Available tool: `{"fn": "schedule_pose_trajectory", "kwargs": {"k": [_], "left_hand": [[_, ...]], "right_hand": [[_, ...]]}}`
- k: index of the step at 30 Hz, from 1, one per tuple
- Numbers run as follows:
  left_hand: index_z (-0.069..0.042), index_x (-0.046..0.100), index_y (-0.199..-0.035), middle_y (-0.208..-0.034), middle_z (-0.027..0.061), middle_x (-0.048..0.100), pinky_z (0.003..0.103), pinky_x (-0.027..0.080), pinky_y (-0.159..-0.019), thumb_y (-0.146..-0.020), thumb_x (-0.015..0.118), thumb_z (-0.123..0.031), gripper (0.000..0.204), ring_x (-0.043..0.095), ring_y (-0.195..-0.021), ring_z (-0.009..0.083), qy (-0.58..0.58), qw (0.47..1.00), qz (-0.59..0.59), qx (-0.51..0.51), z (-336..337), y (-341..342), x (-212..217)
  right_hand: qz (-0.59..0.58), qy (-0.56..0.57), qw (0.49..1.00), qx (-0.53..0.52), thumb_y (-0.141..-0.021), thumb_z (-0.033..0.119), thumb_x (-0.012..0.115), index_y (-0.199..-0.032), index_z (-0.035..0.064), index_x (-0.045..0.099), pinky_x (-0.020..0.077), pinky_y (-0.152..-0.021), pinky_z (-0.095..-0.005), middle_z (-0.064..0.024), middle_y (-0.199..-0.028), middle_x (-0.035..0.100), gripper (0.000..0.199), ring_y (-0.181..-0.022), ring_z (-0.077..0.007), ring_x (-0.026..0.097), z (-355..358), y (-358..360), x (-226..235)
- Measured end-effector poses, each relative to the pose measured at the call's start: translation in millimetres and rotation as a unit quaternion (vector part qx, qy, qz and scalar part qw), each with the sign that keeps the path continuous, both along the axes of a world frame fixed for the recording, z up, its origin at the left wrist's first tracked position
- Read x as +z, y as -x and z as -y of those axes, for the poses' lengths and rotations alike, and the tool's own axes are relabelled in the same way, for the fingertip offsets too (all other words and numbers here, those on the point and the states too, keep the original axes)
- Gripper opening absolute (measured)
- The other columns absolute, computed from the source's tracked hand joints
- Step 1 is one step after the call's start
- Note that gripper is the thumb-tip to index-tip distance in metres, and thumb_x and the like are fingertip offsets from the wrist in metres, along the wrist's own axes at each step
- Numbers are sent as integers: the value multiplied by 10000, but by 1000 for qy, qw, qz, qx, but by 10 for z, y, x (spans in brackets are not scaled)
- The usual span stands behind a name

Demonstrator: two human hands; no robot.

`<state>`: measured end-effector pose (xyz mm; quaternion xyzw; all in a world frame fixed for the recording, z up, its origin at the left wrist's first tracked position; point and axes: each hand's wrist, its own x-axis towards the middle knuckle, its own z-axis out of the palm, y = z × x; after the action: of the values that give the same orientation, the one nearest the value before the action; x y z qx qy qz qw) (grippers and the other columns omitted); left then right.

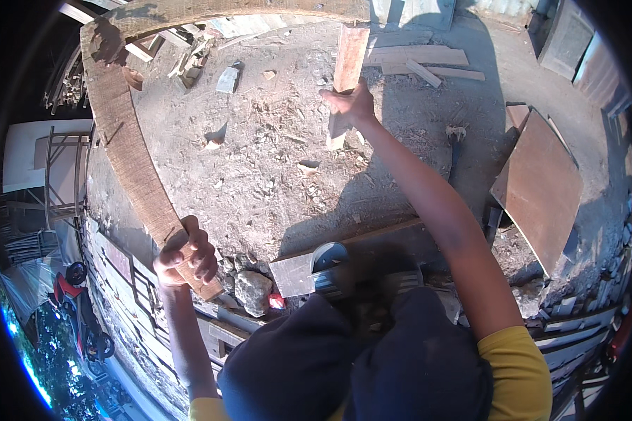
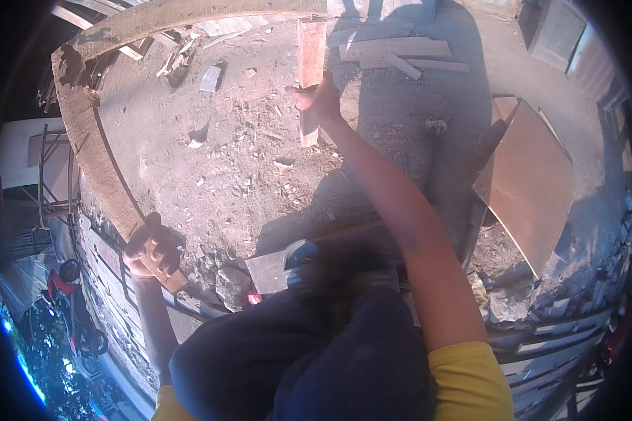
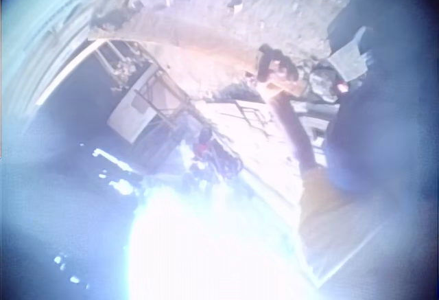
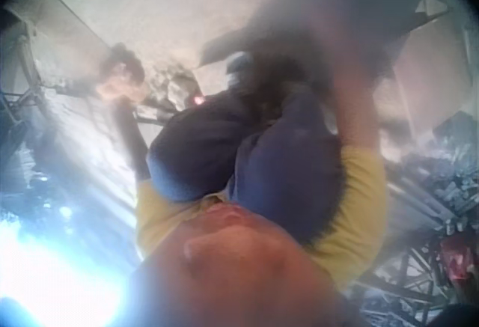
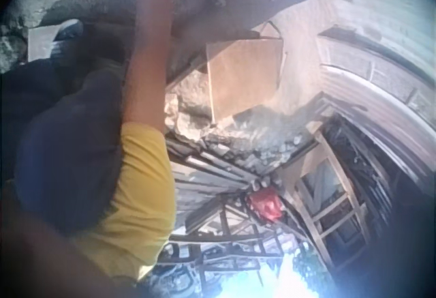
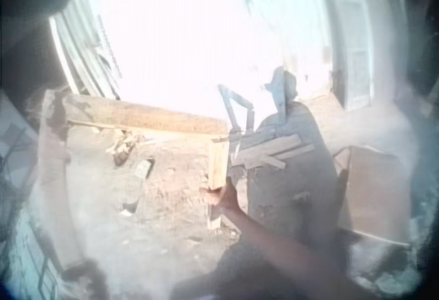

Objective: The person uses a hammer to drive nails into wooden pieces, assembling a rectangular frame. They repeatedly adjust the wood, tap the nails, and reposition the frame on a cluttered outdoor work surface.

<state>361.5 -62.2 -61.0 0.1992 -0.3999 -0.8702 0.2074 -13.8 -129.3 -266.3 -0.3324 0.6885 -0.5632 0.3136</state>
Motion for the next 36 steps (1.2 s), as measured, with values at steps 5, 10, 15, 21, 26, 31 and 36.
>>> {"fn": "schedule_pose_trajectory", "kwargs": {"k": [5,10,15,21,26,31,36], "left_hand": [[24,494,-1088,-798,113,620,302,519,-595,-793,683,-124,380,626,-639,187,237,872,354,242,-202,44,61],[0,507,-1023,-631,51,584,241,456,-462,-819,712,-189,345,561,-510,110,309,700,491,417,-255,115,-300],[61,531,-1019,-712,91,624,307,464,-563,-807,675,-204,368,550,-598,133,349,655,553,379,-335,32,-705],[66,496,-1126,-888,253,651,437,513,-734,-775,695,-422,634,653,-843,388,302,656,676,146,-585,-20,-1497],[12,479,-1200,-985,260,639,480,495,-822,-810,645,-433,614,622,-944,409,240,670,702,39,-865,-266,-1948],[-19,474,-1209,-1014,263,632,486,495,-832,-822,622,-438,589,617,-948,420,247,673,697,10,-1066,-389,-2097],[-24,484,-1183,-990,251,640,492,499,-817,-822,614,-449,573,621,-934,421,247,664,705,18,-1138,-501,-2181]], "right_hand": [[-1,48,993,-105,-729,185,720,-931,-34,623,527,-685,-340,-152,-791,691,313,-723,-227,684,-41,-215,34],[-74,8,996,-53,-777,141,690,-1102,-65,531,497,-730,-367,-173,-921,634,416,-818,-247,645,-527,-29,349],[-399,-70,908,-109,-805,169,671,-1209,-20,460,463,-853,-443,-257,-1063,597,493,-993,-392,599,-1277,71,955],[-521,-207,823,92,-790,139,635,-1218,-41,441,447,-850,-484,-260,-1017,571,503,-1011,-428,550,-2235,462,502],[-475,-302,801,204,-752,98,603,-1096,14,463,444,-766,-515,-219,-972,532,381,-922,-428,560,-2885,411,316],[-429,-357,783,276,-736,42,602,-1034,-18,426,468,-733,-522,-285,-945,566,352,-890,-479,569,-3080,295,404],[-382,-374,799,276,-724,31,589,-1038,-28,406,454,-750,-535,-287,-901,569,368,-904,-489,561,-3127,279,443]]}}
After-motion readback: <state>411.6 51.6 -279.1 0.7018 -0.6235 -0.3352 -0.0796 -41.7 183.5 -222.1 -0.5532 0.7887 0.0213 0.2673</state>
